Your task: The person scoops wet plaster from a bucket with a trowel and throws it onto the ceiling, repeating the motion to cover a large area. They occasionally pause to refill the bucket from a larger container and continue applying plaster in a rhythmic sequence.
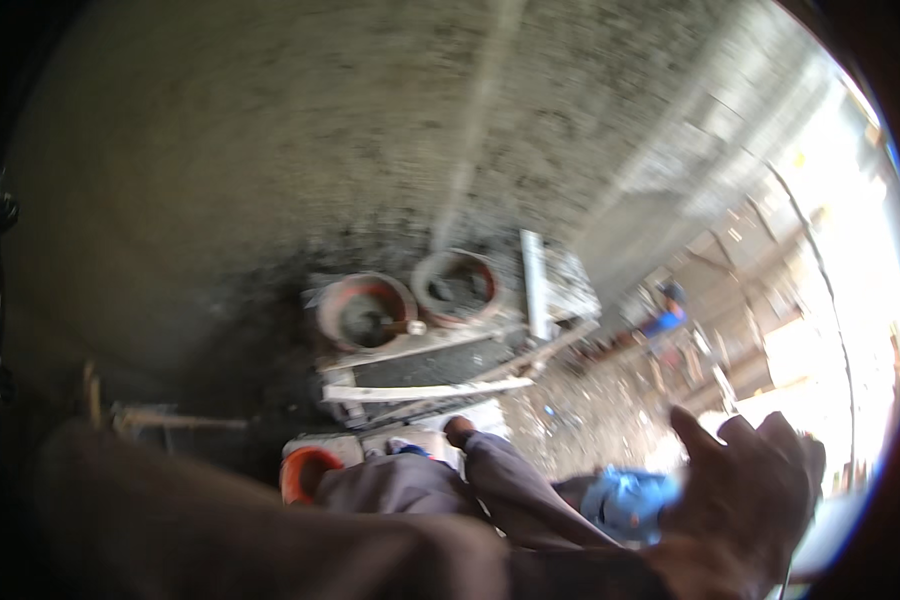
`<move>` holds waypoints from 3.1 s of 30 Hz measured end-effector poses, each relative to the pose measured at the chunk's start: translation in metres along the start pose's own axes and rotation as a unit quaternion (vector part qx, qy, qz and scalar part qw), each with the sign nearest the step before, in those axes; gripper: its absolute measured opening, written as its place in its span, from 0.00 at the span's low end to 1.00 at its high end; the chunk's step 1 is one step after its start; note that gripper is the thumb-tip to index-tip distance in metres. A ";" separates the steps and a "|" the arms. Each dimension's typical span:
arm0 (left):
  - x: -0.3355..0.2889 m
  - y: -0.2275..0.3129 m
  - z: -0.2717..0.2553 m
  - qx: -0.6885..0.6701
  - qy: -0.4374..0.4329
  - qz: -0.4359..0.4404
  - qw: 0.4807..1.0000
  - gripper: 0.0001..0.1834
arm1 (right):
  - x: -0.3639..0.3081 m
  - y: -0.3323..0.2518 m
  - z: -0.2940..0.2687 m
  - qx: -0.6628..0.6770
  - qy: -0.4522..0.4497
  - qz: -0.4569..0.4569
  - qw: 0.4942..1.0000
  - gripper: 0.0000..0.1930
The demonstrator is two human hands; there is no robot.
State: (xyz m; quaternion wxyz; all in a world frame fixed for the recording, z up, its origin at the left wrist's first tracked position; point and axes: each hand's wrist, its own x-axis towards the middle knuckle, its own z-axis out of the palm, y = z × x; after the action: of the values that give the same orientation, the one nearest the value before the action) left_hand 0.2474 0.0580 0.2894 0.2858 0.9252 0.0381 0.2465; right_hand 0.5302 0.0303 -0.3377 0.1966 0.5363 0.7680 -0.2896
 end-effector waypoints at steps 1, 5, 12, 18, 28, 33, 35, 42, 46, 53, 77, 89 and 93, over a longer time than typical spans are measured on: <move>-0.002 0.002 0.001 0.001 0.006 -0.004 1.000 0.13 | 0.007 0.006 0.009 -0.048 0.008 -0.027 0.998 0.14; -0.018 -0.003 -0.002 -0.017 0.051 -0.020 0.998 0.14 | 0.042 0.022 0.048 -0.091 -0.026 -0.047 0.994 0.11; -0.023 -0.003 -0.011 -0.036 0.106 -0.040 0.993 0.14 | 0.075 0.013 -0.047 0.060 -0.080 0.070 0.993 0.11; -0.018 -0.015 -0.008 -0.066 0.121 -0.035 0.990 0.15 | 0.090 -0.032 -0.163 0.135 0.005 0.017 0.991 0.10; 0.002 -0.036 0.004 -0.144 0.084 -0.022 0.986 0.16 | 0.061 -0.070 -0.237 0.308 0.060 -0.051 0.948 0.10; 0.001 -0.042 0.014 -0.162 0.089 -0.045 0.982 0.16 | 0.032 -0.071 -0.221 0.344 0.101 -0.113 0.927 0.10; -0.017 -0.059 0.028 -0.160 0.109 -0.094 0.976 0.17 | 0.022 -0.075 -0.211 0.341 0.151 -0.185 0.909 0.10; -0.146 -0.160 0.147 0.026 0.145 -0.464 0.874 0.06 | -0.019 -0.124 -0.334 0.507 0.271 -0.245 0.781 0.05; -0.200 -0.177 0.234 -0.246 0.187 -0.598 0.740 0.09 | -0.015 -0.135 -0.417 0.683 0.160 -0.277 0.657 0.03; -0.272 -0.205 0.312 -0.265 0.239 -0.624 0.695 0.08 | 0.125 -0.125 -0.332 0.268 0.223 -0.059 0.936 0.09; -0.338 -0.172 0.351 -0.210 -0.073 -0.508 0.832 0.14 | -0.025 -0.182 -0.158 0.308 -0.013 -0.038 0.951 0.15; -0.338 -0.166 0.304 -0.319 0.017 -0.527 0.788 0.11 | -0.121 -0.149 -0.098 0.293 -0.021 -0.150 0.944 0.13; -0.343 -0.178 0.310 -0.347 -0.001 -0.494 0.797 0.14 | -0.182 -0.158 -0.133 0.264 -0.047 -0.068 0.961 0.11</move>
State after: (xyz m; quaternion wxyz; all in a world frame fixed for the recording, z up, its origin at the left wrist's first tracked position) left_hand 0.1079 -0.0245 -0.1785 0.6709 0.6194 0.4020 0.0676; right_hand 0.4469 -0.0521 -0.0887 0.0640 0.5013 0.6891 -0.5194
